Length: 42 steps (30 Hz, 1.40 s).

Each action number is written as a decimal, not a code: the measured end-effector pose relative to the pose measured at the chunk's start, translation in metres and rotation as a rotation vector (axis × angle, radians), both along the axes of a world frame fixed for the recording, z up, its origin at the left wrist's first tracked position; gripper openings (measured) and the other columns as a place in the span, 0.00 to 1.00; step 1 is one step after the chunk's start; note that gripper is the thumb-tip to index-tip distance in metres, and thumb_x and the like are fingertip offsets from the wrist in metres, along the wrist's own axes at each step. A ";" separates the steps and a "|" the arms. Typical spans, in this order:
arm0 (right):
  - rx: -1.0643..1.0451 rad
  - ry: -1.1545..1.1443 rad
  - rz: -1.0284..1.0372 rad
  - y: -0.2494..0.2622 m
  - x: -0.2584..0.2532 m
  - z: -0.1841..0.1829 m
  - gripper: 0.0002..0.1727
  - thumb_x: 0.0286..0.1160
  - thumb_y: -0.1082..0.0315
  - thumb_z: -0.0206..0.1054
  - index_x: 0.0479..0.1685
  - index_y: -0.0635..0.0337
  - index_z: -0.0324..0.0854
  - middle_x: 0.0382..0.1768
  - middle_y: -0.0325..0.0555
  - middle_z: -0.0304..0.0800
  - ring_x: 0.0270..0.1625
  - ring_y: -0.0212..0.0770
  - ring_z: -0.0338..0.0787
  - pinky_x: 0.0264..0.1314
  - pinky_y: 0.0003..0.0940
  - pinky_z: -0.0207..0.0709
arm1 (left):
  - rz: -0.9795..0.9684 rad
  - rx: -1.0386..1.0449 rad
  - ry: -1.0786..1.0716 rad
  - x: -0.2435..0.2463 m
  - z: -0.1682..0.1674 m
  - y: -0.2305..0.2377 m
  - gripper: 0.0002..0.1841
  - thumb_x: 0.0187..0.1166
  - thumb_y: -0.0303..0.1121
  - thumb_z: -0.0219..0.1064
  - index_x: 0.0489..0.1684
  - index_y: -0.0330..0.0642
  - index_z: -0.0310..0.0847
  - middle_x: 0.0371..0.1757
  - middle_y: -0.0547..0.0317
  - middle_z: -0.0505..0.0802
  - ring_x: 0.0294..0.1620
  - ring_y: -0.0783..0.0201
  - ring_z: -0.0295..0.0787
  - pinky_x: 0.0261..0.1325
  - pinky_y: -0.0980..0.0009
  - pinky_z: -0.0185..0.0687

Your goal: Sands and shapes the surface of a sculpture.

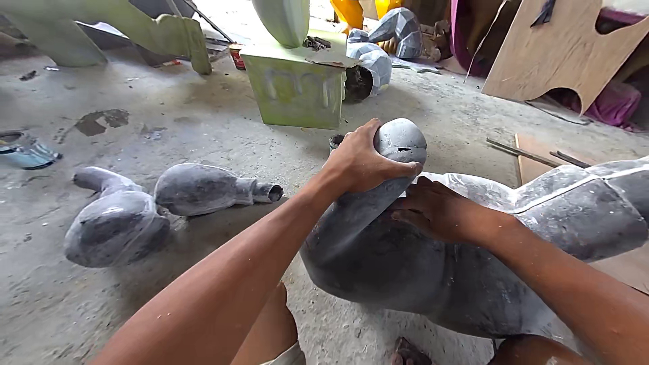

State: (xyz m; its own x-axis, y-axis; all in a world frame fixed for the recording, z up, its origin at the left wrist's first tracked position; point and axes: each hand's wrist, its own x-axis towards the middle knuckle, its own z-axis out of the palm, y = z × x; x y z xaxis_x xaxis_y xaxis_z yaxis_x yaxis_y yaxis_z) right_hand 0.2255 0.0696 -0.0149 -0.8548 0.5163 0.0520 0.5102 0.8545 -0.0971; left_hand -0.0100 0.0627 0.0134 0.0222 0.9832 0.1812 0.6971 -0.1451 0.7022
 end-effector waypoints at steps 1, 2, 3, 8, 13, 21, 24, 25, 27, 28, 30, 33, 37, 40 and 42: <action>0.006 -0.026 -0.001 -0.001 0.006 0.004 0.18 0.88 0.40 0.53 0.61 0.20 0.89 0.37 0.31 0.83 0.51 0.38 0.83 0.54 0.44 0.79 | -0.005 0.000 -0.004 0.000 -0.001 0.000 0.47 0.37 0.77 0.79 0.59 0.59 0.78 0.47 0.65 0.91 0.48 0.65 0.91 0.46 0.49 0.89; 0.011 -0.052 -0.008 0.000 0.014 0.007 0.18 0.88 0.41 0.54 0.62 0.18 0.88 0.35 0.29 0.82 0.49 0.37 0.83 0.52 0.43 0.79 | -0.003 -0.003 -0.006 0.000 -0.001 0.000 0.47 0.37 0.77 0.79 0.59 0.59 0.77 0.46 0.65 0.91 0.48 0.65 0.91 0.46 0.49 0.90; 0.008 -0.054 -0.014 0.000 0.019 0.008 0.18 0.88 0.42 0.54 0.64 0.17 0.88 0.33 0.28 0.81 0.47 0.36 0.81 0.50 0.42 0.76 | 0.008 -0.009 -0.003 0.000 -0.001 0.000 0.47 0.36 0.77 0.79 0.59 0.60 0.77 0.46 0.66 0.91 0.48 0.65 0.92 0.45 0.49 0.90; -0.020 0.033 -0.017 0.000 -0.005 -0.006 0.20 0.88 0.40 0.52 0.55 0.25 0.91 0.37 0.33 0.84 0.52 0.40 0.82 0.53 0.45 0.78 | 0.006 -0.002 0.000 -0.001 -0.002 0.002 0.47 0.38 0.77 0.79 0.61 0.61 0.78 0.48 0.66 0.91 0.49 0.64 0.92 0.46 0.48 0.89; -0.029 -0.016 -0.034 0.004 0.023 0.002 0.18 0.88 0.42 0.53 0.64 0.16 0.87 0.33 0.28 0.80 0.47 0.35 0.80 0.50 0.41 0.77 | 0.010 -0.008 -0.015 0.001 -0.002 0.000 0.47 0.35 0.76 0.81 0.58 0.61 0.78 0.46 0.66 0.91 0.48 0.65 0.92 0.45 0.49 0.89; -0.009 -0.019 -0.028 0.004 0.020 0.003 0.17 0.88 0.43 0.55 0.63 0.19 0.88 0.35 0.31 0.83 0.49 0.39 0.83 0.52 0.45 0.80 | -0.009 -0.003 -0.034 0.001 -0.001 0.001 0.46 0.37 0.75 0.81 0.59 0.59 0.78 0.46 0.66 0.91 0.47 0.66 0.91 0.47 0.50 0.89; -0.009 0.027 -0.080 0.006 0.025 -0.004 0.17 0.87 0.41 0.55 0.63 0.17 0.88 0.34 0.29 0.81 0.48 0.38 0.80 0.52 0.44 0.77 | 0.025 -0.020 -0.012 0.001 -0.002 0.003 0.46 0.36 0.76 0.80 0.59 0.62 0.78 0.46 0.65 0.91 0.47 0.63 0.92 0.44 0.45 0.88; 0.006 0.096 -0.069 0.003 0.015 -0.011 0.16 0.86 0.43 0.58 0.58 0.22 0.91 0.35 0.32 0.84 0.49 0.41 0.83 0.52 0.47 0.79 | 0.024 -0.025 -0.008 0.000 -0.002 0.003 0.46 0.37 0.76 0.79 0.60 0.62 0.78 0.47 0.65 0.91 0.49 0.62 0.91 0.45 0.45 0.88; 0.012 0.100 -0.041 0.001 -0.006 -0.014 0.17 0.87 0.42 0.57 0.54 0.28 0.92 0.39 0.37 0.87 0.54 0.45 0.84 0.55 0.50 0.80 | -0.001 -0.016 -0.015 -0.002 -0.001 0.004 0.46 0.39 0.75 0.80 0.62 0.60 0.78 0.49 0.64 0.92 0.51 0.62 0.91 0.49 0.45 0.88; -0.001 0.047 -0.034 0.003 -0.008 -0.009 0.18 0.87 0.41 0.56 0.56 0.27 0.92 0.40 0.37 0.85 0.54 0.44 0.82 0.56 0.47 0.77 | -0.012 -0.012 -0.023 -0.002 0.000 0.004 0.46 0.40 0.74 0.80 0.61 0.60 0.78 0.48 0.64 0.92 0.50 0.63 0.91 0.49 0.46 0.88; -0.008 0.000 -0.037 0.008 0.009 0.002 0.16 0.86 0.43 0.59 0.60 0.23 0.91 0.38 0.38 0.86 0.53 0.45 0.83 0.56 0.50 0.78 | -0.015 -0.012 -0.032 -0.002 0.000 0.004 0.46 0.40 0.74 0.80 0.60 0.59 0.78 0.47 0.64 0.91 0.49 0.63 0.91 0.49 0.47 0.88; -0.023 -0.108 -0.173 0.016 0.037 0.010 0.18 0.86 0.38 0.54 0.67 0.08 0.83 0.38 0.33 0.82 0.54 0.42 0.79 0.58 0.49 0.73 | 0.020 -0.022 -0.011 -0.001 0.000 0.006 0.46 0.37 0.76 0.80 0.58 0.60 0.78 0.46 0.64 0.91 0.47 0.62 0.91 0.45 0.46 0.88; 0.005 0.074 -0.077 0.017 -0.007 -0.012 0.16 0.86 0.43 0.59 0.55 0.28 0.93 0.46 0.38 0.91 0.58 0.47 0.85 0.58 0.55 0.79 | 0.010 -0.017 -0.005 -0.003 0.000 0.009 0.46 0.38 0.75 0.79 0.60 0.59 0.79 0.47 0.62 0.91 0.50 0.60 0.91 0.47 0.43 0.87; -0.040 -0.017 -0.035 0.024 -0.004 0.000 0.16 0.87 0.45 0.58 0.59 0.28 0.92 0.46 0.40 0.88 0.59 0.48 0.82 0.60 0.53 0.76 | -0.003 -0.012 -0.023 -0.005 0.001 0.007 0.45 0.39 0.74 0.80 0.58 0.58 0.79 0.47 0.63 0.91 0.49 0.62 0.91 0.49 0.46 0.87; -0.046 -0.055 -0.108 0.030 0.023 0.010 0.15 0.85 0.42 0.60 0.63 0.14 0.88 0.43 0.37 0.86 0.58 0.46 0.82 0.61 0.55 0.78 | 0.012 -0.011 -0.026 -0.006 0.000 0.008 0.45 0.37 0.75 0.80 0.56 0.59 0.80 0.46 0.64 0.91 0.48 0.62 0.91 0.47 0.46 0.88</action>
State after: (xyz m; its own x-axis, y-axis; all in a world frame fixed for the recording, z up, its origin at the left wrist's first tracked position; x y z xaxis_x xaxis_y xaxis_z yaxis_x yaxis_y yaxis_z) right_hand 0.2489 0.0993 -0.0053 -0.7953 0.6059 -0.0188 0.6043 0.7899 -0.1042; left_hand -0.0158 0.0711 0.0133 0.0061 0.9853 0.1710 0.6800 -0.1295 0.7217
